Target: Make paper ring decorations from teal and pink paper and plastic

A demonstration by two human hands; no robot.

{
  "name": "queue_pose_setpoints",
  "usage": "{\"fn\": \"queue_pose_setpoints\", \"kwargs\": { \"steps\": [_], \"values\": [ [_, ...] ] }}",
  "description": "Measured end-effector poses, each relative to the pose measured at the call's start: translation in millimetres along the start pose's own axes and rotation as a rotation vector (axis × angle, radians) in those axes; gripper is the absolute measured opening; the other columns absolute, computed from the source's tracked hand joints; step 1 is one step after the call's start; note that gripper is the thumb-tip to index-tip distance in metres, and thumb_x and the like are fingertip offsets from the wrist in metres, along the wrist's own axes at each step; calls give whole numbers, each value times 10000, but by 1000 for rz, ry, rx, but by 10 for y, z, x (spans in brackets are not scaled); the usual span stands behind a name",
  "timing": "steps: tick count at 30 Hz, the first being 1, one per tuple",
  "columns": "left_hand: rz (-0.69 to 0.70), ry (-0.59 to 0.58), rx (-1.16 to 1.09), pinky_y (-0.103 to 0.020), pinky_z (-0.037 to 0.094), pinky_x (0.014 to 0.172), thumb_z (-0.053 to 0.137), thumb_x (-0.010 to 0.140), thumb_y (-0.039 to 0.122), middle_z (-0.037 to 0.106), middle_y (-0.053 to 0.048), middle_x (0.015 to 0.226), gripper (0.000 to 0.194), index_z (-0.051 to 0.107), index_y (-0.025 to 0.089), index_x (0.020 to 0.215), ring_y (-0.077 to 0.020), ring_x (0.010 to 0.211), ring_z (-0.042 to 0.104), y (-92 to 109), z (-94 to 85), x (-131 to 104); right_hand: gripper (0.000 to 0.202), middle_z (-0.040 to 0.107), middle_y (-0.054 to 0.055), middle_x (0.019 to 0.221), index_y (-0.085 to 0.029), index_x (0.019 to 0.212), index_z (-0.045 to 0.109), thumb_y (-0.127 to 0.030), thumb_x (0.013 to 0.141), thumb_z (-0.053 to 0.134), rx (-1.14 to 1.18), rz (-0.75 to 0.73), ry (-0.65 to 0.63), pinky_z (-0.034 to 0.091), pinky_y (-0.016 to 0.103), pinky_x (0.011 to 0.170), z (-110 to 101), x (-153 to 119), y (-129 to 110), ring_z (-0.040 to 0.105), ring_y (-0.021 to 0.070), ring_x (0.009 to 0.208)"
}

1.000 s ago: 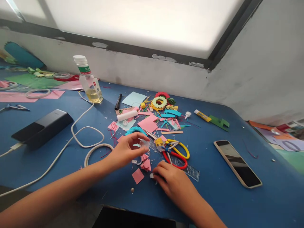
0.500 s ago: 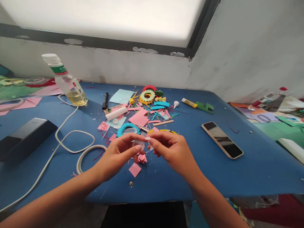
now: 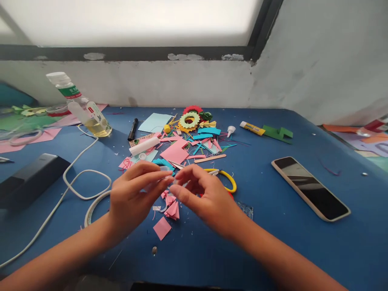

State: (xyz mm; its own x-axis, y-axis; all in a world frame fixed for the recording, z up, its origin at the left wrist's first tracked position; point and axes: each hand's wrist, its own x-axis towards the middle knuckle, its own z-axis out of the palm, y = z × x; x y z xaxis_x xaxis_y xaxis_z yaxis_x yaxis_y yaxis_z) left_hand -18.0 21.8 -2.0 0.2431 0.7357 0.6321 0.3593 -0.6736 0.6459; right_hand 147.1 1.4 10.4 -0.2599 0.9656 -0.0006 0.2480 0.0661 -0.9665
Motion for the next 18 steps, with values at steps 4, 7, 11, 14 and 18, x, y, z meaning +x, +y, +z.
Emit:
{"fn": "queue_pose_setpoints", "kwargs": {
  "steps": [4, 7, 11, 14, 18],
  "values": [
    [63, 17, 118, -219, 455, 558, 659, 736, 127, 612, -2, 706, 161, 705, 247, 833, -105, 622, 556, -4, 55, 4, 262, 540, -21, 661, -189, 745, 530, -435, 831, 502, 166, 53, -137, 450, 216, 578, 19, -36, 94, 524, 94, 617],
    [-15, -8, 75, -217, 443, 525, 659, 728, 124, 612, 2, 679, 166, 716, 255, 814, -103, 585, 546, -7, 83, -14, 234, 551, -15, 659, -189, 733, 527, -381, 857, 477, 201, 77, -150, 453, 213, 591, 10, -57, 110, 539, 98, 637],
    [-195, -38, -53, -221, 442, 521, 614, 763, 136, 582, 3, 646, 149, 719, 236, 799, -106, 575, 538, -9, 92, -19, 223, 594, 4, 712, -189, 811, 561, -321, 899, 405, 130, 44, -153, 471, 212, 622, -22, -55, 105, 566, 105, 671],
    [-342, -74, -111, -226, 418, 498, 598, 771, 172, 544, 5, 609, 142, 703, 212, 684, -108, 555, 510, 0, 80, 1, 235, 597, -1, 719, -193, 836, 566, -268, 917, 359, 24, -7, -171, 468, 189, 623, -43, -57, 107, 560, 92, 669],
    [-513, -191, -222, -221, 366, 449, 557, 804, 231, 489, 7, 509, 330, 604, 185, 480, -105, 520, 465, -11, 38, 12, 240, 585, -13, 734, -203, 802, 536, -215, 923, 330, -91, -73, -238, 460, 159, 649, -83, -68, 107, 552, 74, 689]
  ]
}}
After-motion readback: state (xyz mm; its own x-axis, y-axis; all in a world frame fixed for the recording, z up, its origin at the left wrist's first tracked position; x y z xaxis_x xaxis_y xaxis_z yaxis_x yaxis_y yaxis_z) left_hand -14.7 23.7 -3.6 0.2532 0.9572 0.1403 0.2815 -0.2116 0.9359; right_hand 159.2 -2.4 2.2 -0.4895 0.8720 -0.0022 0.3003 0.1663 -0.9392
